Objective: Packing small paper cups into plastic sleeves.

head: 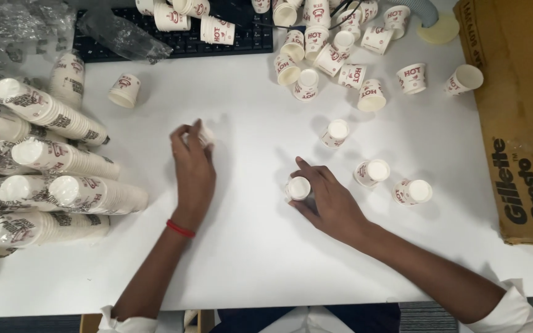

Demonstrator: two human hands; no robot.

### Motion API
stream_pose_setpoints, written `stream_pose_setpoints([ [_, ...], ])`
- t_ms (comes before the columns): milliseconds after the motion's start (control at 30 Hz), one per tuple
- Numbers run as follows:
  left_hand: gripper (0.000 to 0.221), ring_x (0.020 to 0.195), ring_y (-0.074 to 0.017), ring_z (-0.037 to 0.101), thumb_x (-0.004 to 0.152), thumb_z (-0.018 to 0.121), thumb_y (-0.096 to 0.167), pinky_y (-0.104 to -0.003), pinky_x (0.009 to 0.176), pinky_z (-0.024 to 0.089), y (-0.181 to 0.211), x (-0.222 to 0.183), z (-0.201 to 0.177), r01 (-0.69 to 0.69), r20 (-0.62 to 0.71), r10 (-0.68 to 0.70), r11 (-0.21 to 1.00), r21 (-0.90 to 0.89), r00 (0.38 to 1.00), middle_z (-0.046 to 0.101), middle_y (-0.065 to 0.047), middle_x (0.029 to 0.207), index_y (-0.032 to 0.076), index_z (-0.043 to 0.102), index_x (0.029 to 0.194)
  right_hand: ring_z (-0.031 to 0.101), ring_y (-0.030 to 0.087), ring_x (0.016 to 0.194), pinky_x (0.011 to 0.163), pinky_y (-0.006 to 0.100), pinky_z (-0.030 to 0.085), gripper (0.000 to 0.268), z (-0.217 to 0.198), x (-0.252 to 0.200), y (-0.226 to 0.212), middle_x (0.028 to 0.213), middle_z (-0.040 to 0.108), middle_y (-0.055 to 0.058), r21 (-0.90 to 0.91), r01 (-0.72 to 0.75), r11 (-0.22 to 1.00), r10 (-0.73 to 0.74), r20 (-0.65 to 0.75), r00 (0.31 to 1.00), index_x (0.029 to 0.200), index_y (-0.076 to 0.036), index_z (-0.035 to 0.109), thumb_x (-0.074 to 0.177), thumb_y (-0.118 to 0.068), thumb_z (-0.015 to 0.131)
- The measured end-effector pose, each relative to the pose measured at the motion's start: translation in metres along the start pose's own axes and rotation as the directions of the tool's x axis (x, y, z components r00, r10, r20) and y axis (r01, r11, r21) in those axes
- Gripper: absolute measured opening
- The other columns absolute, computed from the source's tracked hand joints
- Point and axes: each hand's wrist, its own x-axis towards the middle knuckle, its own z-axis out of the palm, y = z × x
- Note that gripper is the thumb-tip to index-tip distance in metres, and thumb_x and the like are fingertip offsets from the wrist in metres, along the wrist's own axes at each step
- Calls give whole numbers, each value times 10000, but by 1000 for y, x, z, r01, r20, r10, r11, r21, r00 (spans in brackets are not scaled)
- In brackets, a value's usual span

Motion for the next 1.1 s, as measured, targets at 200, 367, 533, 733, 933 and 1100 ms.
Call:
stream_pose_setpoints([
  [200, 463, 1052, -403, 599, 935, 680, 16, -444, 855, 542, 45, -10, -8, 23, 284, -11, 999, -41, 959, 469, -277, 1326, -86, 516, 1357, 576, 286, 1145, 850, 406, 581, 778, 1, 1, -1, 1257, 646, 68, 2, -48, 999, 48, 48, 998, 1478, 54, 364, 883, -223, 781],
  [367, 484, 1085, -357, 581, 945, 731, 174, -439, 894, 522, 68, -10, -20, 119, 287, -44, 961, -250, 957, 555, -182, 1262, -40, 513, 1321, 578, 287, 1132, 820, 395, 584, 893, -1, 3, 0, 1264, 645, 66, 9, -22, 1000, 21, 23, 1000, 1533, 86, 257, 875, -231, 771],
  [533, 480, 1175, -355, 548, 1019, 666, 169, -442, 980, 502, 103, -19, -23, 47, 255, 108, 844, -534, 961, 551, -173, 1298, -22, 467, 1412, 582, 284, 1078, 770, 389, 582, 979, 2, 1, 2, 1281, 662, 73, 14, -78, 997, 77, 68, 995, 1549, 88, 187, 854, -247, 789],
  [733, 527, 1302, -356, 557, 980, 622, 38, -427, 1016, 548, 114, -43, 12, 30, 304, 345, 618, -786, 888, 446, -216, 1435, 27, 364, 1440, 592, 345, 1161, 887, 409, 570, 1056, 5, -6, 15, 1436, 507, 223, -30, -45, 999, 46, 39, 998, 1525, 18, 220, 711, -173, 865],
  [933, 488, 1273, -376, 572, 995, 638, -16, -429, 998, 551, 106, -48, 26, -42, 307, 343, 725, -688, 888, 487, -196, 1450, 35, 345, 1380, 627, 313, 1154, 952, 395, 560, 1119, -9, -12, 6, 1320, 532, 178, 136, -258, 956, 241, 131, 962, 1623, -46, 95, 775, -99, 823],
  [1100, 876, 1400, -453, 390, 923, 742, 251, -512, 1160, 377, 97, -34, 13, -132, 309, 403, 765, -630, 862, 381, -248, 1525, -60, 182, 1520, 617, 316, 1199, 917, 425, 537, 769, -67, -13, -29, 1310, 625, 112, -280, -166, 945, 156, -59, 986, 1540, -83, 362, 868, -109, 734],
])
